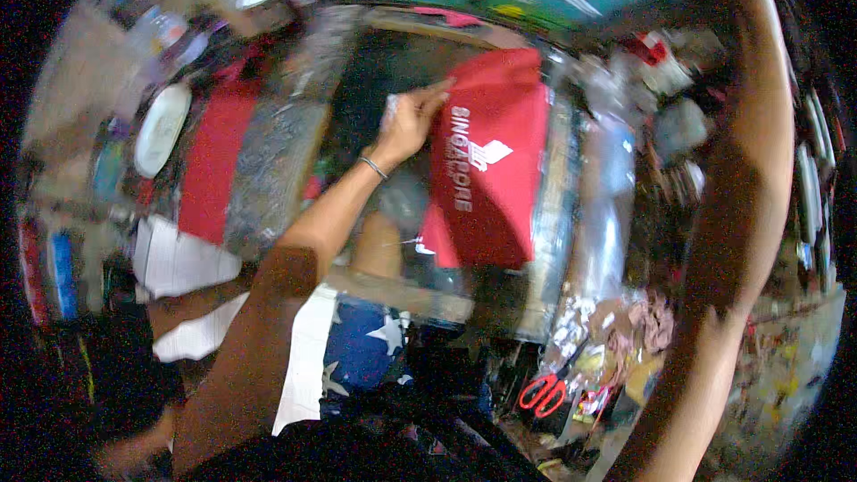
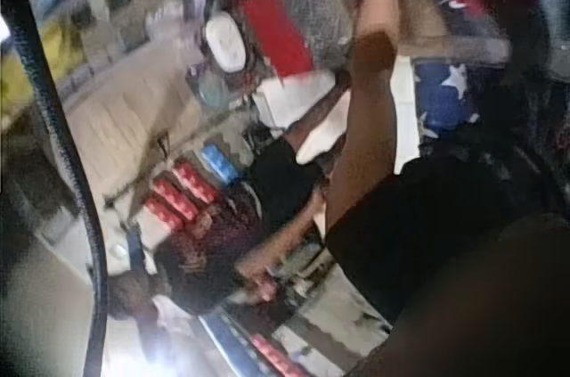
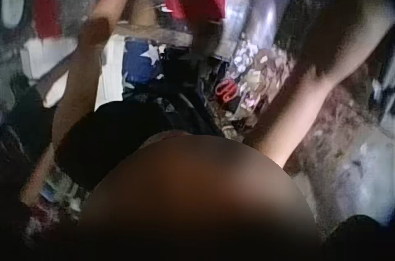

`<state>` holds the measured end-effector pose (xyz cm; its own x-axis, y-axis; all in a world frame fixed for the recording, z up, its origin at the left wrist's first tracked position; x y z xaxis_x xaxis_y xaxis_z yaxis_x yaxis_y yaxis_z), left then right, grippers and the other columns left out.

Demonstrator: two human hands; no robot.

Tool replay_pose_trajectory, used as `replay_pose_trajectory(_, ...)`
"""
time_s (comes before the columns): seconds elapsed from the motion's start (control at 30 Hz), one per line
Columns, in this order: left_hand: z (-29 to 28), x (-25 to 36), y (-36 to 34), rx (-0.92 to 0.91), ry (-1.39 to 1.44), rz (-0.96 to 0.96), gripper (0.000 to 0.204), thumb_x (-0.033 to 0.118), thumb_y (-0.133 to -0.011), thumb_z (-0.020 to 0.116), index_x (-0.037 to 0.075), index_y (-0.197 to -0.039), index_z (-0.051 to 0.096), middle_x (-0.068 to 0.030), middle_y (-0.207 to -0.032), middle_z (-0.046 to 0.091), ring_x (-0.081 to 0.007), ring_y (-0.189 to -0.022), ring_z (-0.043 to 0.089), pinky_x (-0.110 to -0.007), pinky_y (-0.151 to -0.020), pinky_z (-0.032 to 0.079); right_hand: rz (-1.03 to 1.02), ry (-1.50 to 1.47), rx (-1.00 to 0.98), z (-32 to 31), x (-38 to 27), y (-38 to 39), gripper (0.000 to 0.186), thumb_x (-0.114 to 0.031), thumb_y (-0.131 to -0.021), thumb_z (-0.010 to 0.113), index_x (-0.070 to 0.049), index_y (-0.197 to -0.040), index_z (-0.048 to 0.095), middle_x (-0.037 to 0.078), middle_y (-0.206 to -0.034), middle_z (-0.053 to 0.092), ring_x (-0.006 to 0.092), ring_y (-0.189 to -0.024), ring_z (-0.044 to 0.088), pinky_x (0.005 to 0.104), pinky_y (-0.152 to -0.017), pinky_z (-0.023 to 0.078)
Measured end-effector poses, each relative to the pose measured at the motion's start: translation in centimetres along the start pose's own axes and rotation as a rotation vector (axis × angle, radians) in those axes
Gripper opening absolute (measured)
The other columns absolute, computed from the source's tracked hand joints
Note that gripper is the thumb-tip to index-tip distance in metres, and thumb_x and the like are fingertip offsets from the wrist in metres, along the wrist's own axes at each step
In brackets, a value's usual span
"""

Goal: The person repeatedly pulls a squeegee across a screen printing frame to transfer white ink onto a red fabric item. They periodically lift the screen to check the print and reposition the fabric before continuing the process.

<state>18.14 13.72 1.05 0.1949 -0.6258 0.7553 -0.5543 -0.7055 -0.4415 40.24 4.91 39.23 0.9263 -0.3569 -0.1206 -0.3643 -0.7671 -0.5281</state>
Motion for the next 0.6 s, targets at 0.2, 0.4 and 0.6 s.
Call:
replay_pose_trajectory(0.2, -17.8, -1.6, 7.4, 0.39, 0.133, -0.242, 0.035, 0.018, -0.094, 0.068, 0.007, -0.127, 0.066, -0.0067, -0.116, 0.071, -0.0084, -0.1, 0.062, -0.026, -0.092, 0.05, -0.43, 0.067, -0.009, 1.9, 3.8, -3.0, 0.047, -0.029, -0.102, 0.04, -0.01, -0.145, 0.046, 0.023, -0.13, 0.058, 0.0346, -0.121, 0.055, 0.0379, -0.104, 0.041)
replay_pose_trajectory(0.4, -37.6, -9.1, 13.2, 0.484, -0.132, -0.374, 0.039, 0.01, -0.093, 0.068, 0.006, -0.132, 0.062, -0.0031, -0.103, 0.071, -0.0048, -0.082, 0.06, -0.022, -0.074, 0.052, -0.436, 0.445, 0.01, 2.2, 3.5, -1.1, 0.05, -0.039, -0.103, 0.039, -0.006, -0.137, 0.053, 0.024, -0.118, 0.063, 0.0377, -0.108, 0.06, 0.0402, -0.098, 0.045)
replay_pose_trajectory(0.6, -36.2, -10.9, 13.3, 0.369, -0.936, -0.417, 0.072, 0.032, -0.091, 0.069, 0.003, -0.149, 0.038, -0.0267, -0.147, 0.042, -0.0316, -0.136, 0.043, -0.041, -0.113, 0.034, -0.394, 0.309, 0.094, 0.4, -0.5, 3.9, 0.064, -0.053, -0.099, 0.04, 0.002, -0.12, 0.064, 0.027, -0.112, 0.066, 0.0397, -0.11, 0.061, 0.0411, -0.096, 0.044)
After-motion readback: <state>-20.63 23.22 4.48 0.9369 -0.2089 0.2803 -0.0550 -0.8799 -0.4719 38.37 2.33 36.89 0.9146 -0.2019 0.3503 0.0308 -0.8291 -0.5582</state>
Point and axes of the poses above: each hand's wrist, its own y-axis away from the middle knuckle, its own z-axis out of the palm, x = y × z, the point moved 4 cm from there along -y, towards the middle knuckle
